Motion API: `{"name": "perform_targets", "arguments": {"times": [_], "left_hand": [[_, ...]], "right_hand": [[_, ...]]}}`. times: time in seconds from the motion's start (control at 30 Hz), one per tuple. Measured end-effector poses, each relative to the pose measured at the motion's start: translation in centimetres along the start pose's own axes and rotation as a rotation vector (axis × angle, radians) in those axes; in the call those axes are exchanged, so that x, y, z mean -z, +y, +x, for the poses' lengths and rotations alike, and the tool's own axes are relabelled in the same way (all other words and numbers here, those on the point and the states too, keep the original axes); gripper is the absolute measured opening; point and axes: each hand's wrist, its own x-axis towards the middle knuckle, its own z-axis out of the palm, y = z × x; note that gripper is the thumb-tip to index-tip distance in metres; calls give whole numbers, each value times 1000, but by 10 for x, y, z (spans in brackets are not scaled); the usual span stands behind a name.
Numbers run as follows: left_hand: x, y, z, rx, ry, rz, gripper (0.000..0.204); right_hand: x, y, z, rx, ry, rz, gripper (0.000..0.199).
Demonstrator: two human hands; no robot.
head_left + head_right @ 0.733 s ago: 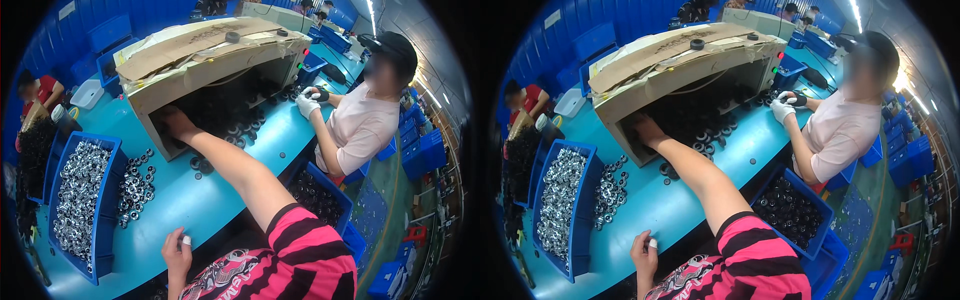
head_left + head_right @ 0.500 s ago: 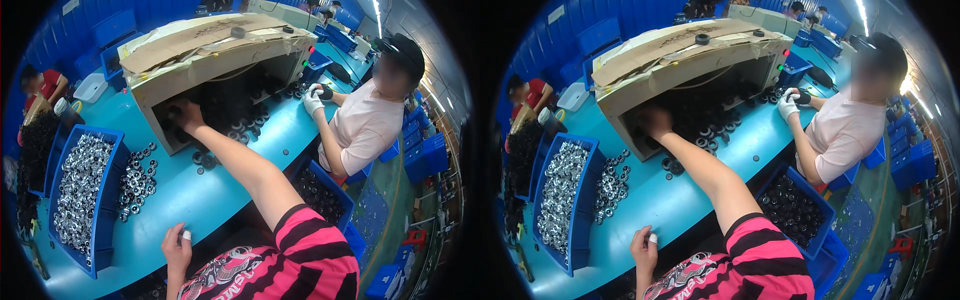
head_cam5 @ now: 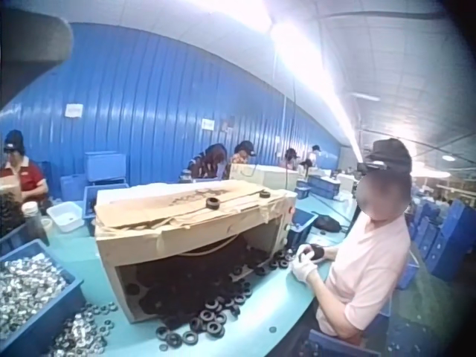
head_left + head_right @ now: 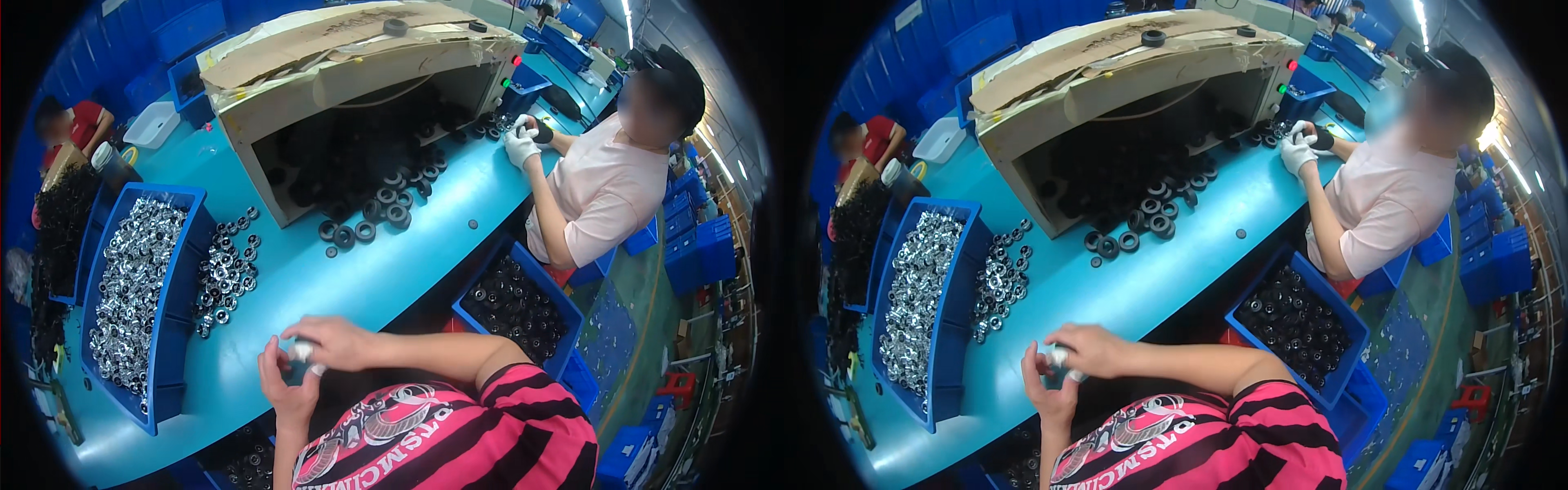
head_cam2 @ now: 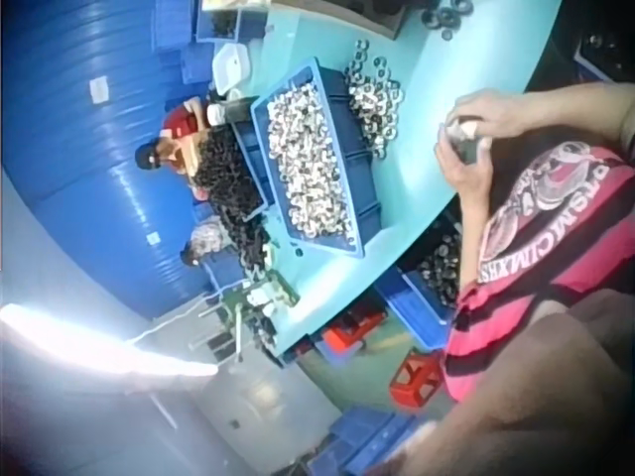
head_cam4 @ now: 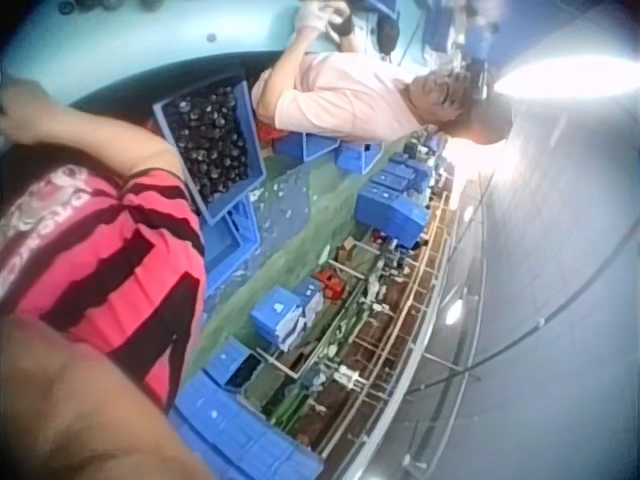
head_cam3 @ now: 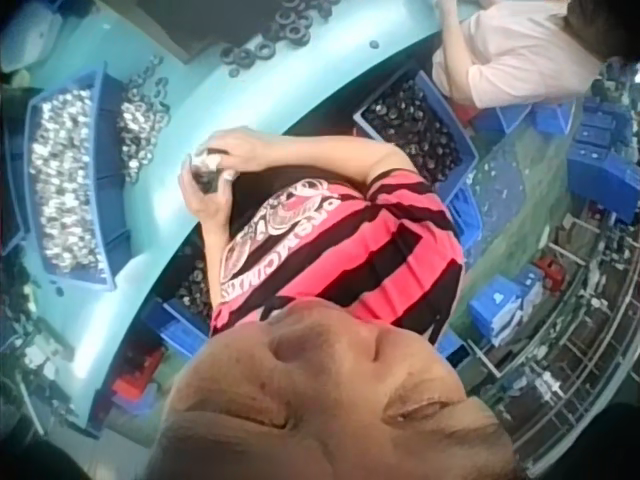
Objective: The worker is manually inserting small metal bearings into black rubber rings at a factory workstation.
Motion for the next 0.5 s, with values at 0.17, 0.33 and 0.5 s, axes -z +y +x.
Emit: {"name": "perform_targets", "arguments": {"times": [0.17,0.33,0.5], "left_hand": [[-2,0,-16,-136,32,67,51],[10,-2,-17,-179,71,124,49],[21,-13,-11,-243,197,205,43]], "right_hand": [[-34,-3,-18,-9,-91,28,45],[-41,-14,-12,-75,-103,25,56],[-45,-21,15,12,-178,-65,59]]}}
